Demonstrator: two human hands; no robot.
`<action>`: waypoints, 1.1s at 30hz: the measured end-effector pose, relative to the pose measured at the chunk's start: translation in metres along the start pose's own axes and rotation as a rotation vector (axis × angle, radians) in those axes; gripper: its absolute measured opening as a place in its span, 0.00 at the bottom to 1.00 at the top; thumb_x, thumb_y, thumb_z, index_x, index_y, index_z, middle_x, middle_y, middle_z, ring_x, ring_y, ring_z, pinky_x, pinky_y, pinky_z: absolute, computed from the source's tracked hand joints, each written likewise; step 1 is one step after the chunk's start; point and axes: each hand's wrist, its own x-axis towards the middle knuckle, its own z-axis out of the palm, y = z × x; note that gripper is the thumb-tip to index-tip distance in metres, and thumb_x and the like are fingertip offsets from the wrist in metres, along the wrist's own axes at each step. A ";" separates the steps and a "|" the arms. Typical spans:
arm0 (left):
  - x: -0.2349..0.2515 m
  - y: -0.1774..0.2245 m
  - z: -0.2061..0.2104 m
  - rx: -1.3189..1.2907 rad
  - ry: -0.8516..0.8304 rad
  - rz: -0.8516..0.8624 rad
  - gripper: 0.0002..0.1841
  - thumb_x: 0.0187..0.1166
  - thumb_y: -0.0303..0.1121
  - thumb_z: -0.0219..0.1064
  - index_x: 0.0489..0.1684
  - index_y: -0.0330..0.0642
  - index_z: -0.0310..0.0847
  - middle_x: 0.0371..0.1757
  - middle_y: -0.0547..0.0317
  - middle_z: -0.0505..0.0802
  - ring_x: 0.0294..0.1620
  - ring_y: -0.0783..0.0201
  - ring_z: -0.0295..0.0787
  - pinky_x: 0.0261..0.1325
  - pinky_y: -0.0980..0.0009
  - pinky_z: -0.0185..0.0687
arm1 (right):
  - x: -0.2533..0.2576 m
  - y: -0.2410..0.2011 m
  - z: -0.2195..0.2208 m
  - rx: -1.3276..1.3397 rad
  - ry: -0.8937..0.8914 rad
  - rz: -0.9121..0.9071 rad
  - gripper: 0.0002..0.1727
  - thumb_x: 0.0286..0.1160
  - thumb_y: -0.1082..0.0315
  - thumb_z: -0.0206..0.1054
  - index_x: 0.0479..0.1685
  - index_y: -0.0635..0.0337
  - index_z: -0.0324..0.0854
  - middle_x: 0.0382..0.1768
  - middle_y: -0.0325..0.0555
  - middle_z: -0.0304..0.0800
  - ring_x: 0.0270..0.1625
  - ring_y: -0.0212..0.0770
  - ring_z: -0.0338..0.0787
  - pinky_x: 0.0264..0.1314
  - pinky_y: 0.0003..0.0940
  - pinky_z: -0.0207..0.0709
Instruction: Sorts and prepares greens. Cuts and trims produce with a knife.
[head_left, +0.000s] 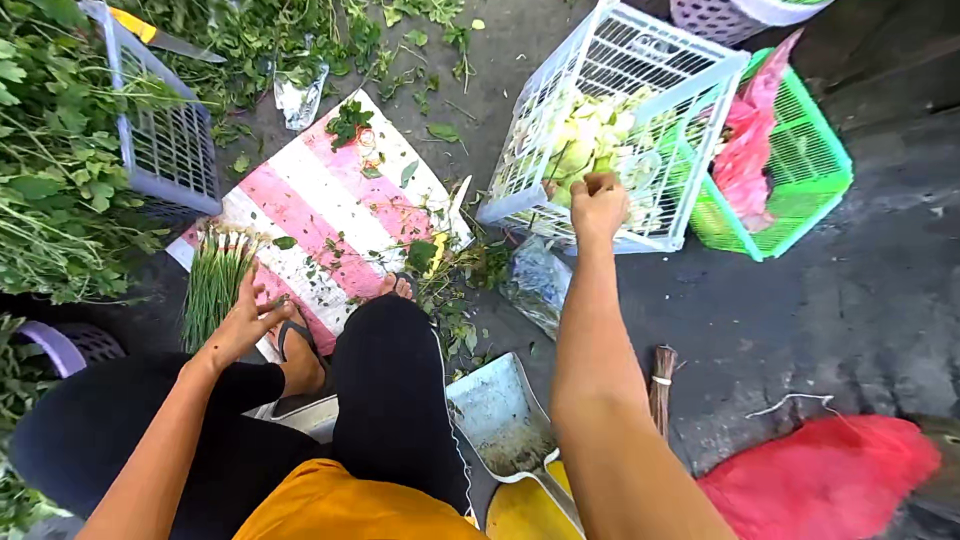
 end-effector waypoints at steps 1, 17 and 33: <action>0.001 -0.001 0.001 0.122 -0.007 -0.024 0.47 0.80 0.49 0.71 0.96 0.48 0.44 0.86 0.30 0.68 0.80 0.32 0.74 0.73 0.33 0.72 | 0.011 0.001 0.002 -0.006 0.014 0.020 0.24 0.85 0.59 0.57 0.73 0.63 0.80 0.69 0.67 0.84 0.75 0.69 0.79 0.76 0.71 0.67; 0.020 -0.030 0.045 0.377 -0.206 0.031 0.23 0.87 0.37 0.63 0.77 0.36 0.77 0.82 0.29 0.73 0.70 0.34 0.83 0.71 0.41 0.78 | -0.006 0.087 0.144 0.494 0.029 0.204 0.35 0.85 0.70 0.61 0.88 0.62 0.49 0.74 0.61 0.77 0.47 0.52 0.94 0.41 0.49 0.91; 0.021 -0.037 0.049 0.432 -0.298 -0.084 0.24 0.90 0.39 0.60 0.81 0.37 0.73 0.85 0.32 0.70 0.77 0.35 0.77 0.77 0.40 0.72 | -0.114 0.126 0.137 0.171 -0.669 0.355 0.30 0.97 0.52 0.39 0.69 0.67 0.77 0.54 0.62 0.89 0.34 0.51 0.89 0.40 0.49 0.84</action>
